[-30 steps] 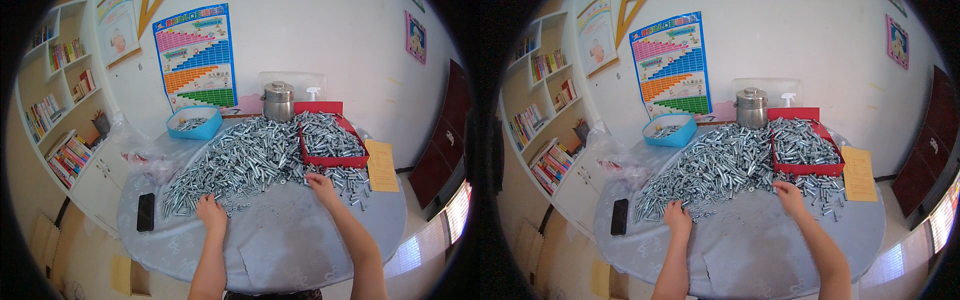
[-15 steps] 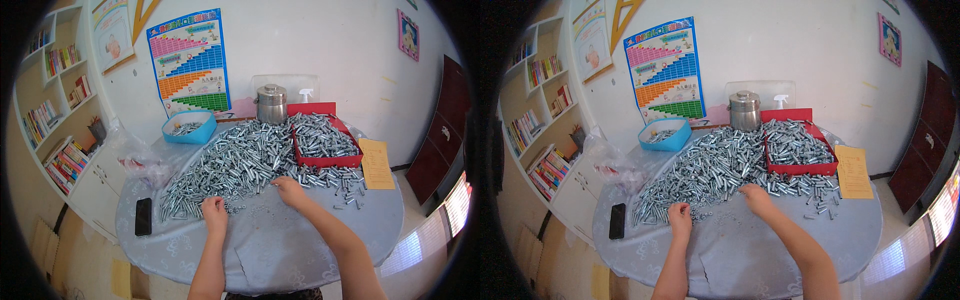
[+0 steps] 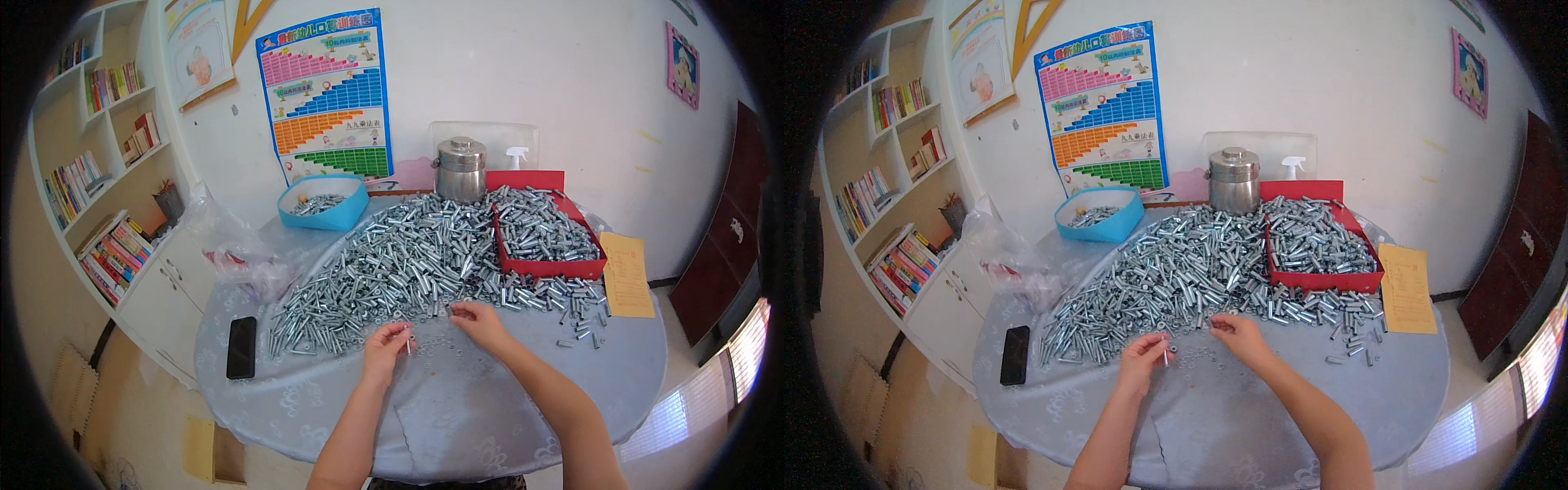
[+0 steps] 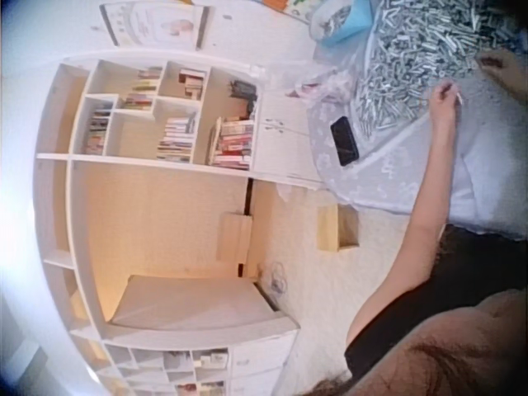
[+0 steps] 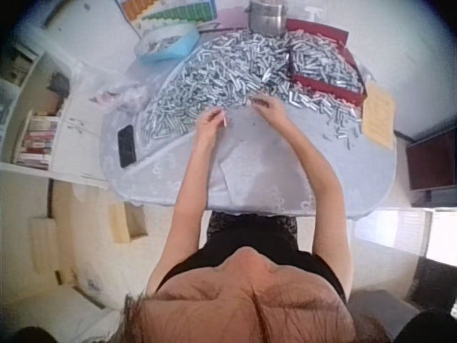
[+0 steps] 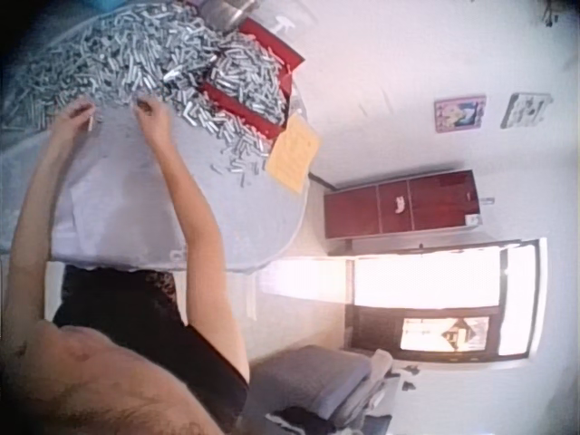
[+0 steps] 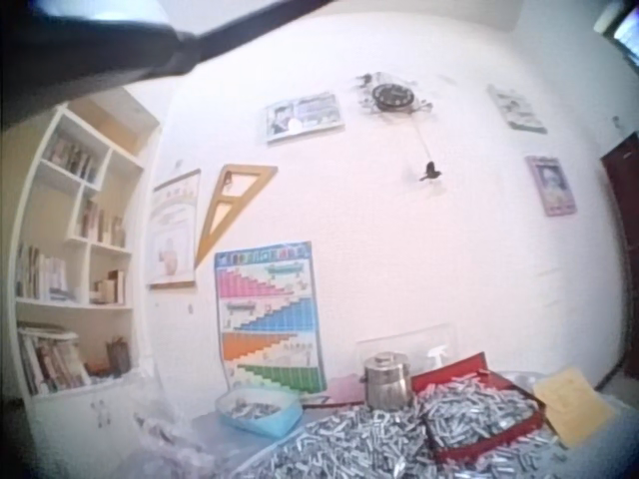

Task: The person repeatedly picks up bolts and washers from a pile on a table, threads the washers onto the bolts by hand, and places the assembled units into a red box. The process is continuous and repetitive throughout the clip.

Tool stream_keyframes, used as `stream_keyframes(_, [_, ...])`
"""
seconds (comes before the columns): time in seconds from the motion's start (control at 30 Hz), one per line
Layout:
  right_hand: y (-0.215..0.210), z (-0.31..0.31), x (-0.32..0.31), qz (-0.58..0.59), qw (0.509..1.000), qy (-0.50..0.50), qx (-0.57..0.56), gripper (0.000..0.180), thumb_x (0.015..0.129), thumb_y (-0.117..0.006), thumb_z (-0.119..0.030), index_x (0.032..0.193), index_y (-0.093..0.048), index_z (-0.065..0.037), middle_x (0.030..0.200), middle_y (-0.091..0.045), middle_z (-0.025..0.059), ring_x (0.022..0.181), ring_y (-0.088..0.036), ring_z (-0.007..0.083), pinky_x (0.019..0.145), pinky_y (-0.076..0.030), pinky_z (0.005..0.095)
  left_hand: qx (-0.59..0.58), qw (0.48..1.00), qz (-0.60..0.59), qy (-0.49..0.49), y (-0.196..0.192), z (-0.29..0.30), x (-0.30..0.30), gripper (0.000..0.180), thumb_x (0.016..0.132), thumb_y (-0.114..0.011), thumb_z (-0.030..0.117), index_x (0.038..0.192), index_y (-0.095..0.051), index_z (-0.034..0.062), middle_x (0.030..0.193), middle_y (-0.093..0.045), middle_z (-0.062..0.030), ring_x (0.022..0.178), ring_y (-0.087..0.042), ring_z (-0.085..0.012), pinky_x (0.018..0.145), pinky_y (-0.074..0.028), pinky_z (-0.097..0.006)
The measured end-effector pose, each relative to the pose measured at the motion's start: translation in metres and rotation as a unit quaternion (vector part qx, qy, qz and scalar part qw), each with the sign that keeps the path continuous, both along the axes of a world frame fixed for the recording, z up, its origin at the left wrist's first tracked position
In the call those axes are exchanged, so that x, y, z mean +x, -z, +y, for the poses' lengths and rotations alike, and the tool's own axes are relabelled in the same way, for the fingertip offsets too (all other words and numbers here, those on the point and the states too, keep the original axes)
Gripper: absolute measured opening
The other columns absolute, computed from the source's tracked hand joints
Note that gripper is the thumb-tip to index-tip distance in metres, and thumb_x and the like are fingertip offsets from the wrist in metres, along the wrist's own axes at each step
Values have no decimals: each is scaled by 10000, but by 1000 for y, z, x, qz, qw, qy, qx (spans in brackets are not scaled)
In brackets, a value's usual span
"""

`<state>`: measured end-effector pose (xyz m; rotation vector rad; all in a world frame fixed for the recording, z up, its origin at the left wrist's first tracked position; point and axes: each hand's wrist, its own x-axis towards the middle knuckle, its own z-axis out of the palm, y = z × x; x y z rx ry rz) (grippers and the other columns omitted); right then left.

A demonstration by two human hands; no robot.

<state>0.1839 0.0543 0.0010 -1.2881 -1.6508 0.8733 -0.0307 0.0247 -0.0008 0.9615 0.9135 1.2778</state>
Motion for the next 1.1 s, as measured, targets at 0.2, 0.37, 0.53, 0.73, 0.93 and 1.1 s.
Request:
stream_keyframes(0.2, [-16, -52, 9, 258, 957, -64, -112, 279, 822, -590, -102, 1087, -553, -24, 927, -607, 31, 863, -557, 91, 765, -430, 215, -11, 992, 119, 31, -19, -24, 21, 203, 847, -552, 141, 1027, -618, 72, 752, -586, 2, 608, -504, -40, 574, -407, -176])
stream_keyframes(0.37, [-11, -70, 11, 116, 992, -26, -51, 234, 828, -573, -102, 1058, -593, -69, 939, -583, 7, 757, -519, 82, 707, -414, 205, 120, 975, 185, 36, -19, -32, 34, 198, 864, -516, 131, 1017, -616, 56, 686, -517, 53, 611, -408, 1, 557, -337, -157])
stream_keyframes(0.53, [-18, -78, 8, 33, 997, -45, 57, 231, 818, -569, -101, 1045, -610, -104, 891, -549, 26, 759, -494, 110, 682, -409, 232, 86, 980, 155, 94, -16, -32, 31, 171, 872, -484, 115, 996, -579, 46, 656, -456, 74, 592, -369, -9, 531, -299, -167])
stream_keyframes(0.73, [-20, -82, 3, -22, 994, -63, 91, 227, 812, -558, -74, 1029, -614, -110, 899, -546, 55, 804, -510, 159, 695, -418, 253, 86, 978, 147, 124, -15, -32, 32, 149, 872, -473, 105, 979, -549, 35, 652, -448, 71, 583, -366, -14, 525, -295, -170])
stream_keyframes(0.93, [-22, -87, -3, -102, 977, -74, 172, 190, 791, -584, -67, 979, -607, -79, 907, -572, 71, 828, -551, 169, 703, -443, 287, 76, 972, 181, 132, -18, -35, 35, 181, 883, -468, 133, 1025, -522, 34, 677, -503, 38, 592, -386, -18, 534, -312, -180])
stream_keyframes(1.1, [-6, -91, -16, 46, 995, -53, 74, 219, 765, -622, -105, 975, -581, -59, 892, -588, 90, 774, -579, 200, 674, -457, 294, 73, 976, 143, 146, -23, -46, 48, 276, 897, -470, 205, 1130, -448, 58, 747, -539, 4, 583, -414, -25, 501, -326, -180])
